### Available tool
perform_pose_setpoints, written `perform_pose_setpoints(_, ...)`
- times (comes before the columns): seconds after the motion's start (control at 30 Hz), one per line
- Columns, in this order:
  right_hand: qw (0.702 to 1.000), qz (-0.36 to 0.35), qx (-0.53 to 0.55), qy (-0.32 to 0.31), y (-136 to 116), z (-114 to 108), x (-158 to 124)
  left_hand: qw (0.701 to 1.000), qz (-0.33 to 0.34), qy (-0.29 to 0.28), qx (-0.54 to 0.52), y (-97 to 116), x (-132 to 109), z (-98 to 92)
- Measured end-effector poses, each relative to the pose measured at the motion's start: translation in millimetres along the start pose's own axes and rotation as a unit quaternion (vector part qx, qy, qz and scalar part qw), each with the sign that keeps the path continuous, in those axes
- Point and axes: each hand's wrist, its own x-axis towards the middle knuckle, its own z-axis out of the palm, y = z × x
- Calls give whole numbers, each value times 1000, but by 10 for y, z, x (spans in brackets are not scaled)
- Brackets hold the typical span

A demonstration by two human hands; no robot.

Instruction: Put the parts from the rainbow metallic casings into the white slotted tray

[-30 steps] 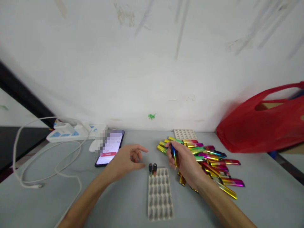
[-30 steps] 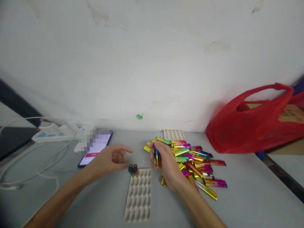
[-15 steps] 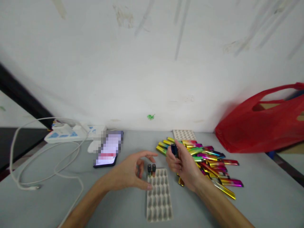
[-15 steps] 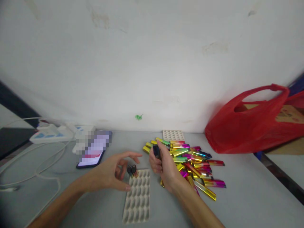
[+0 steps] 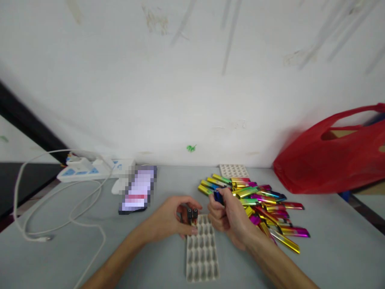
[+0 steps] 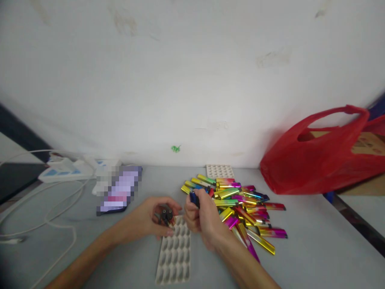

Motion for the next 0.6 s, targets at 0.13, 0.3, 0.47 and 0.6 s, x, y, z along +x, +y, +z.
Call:
perform_pose_setpoints(0.13, 1000, -15, 1, 13, 3, 26, 17, 1000, -9, 1, -18, -43, 20, 6)
perform_pose_setpoints(0.3, 999, -11, 13, 39, -18, 67, 47, 1000, -10, -3, -16, -37, 27, -1)
perform_pose_setpoints(0.47, 999, -32, 38, -1, -31, 119, -7, 1000, 2, -13, -21, 21, 16, 1)
perform_pose_setpoints(0.6, 997, 8, 69, -14, -28, 99, -9, 1000, 6, -13, -18, 22, 18, 7)
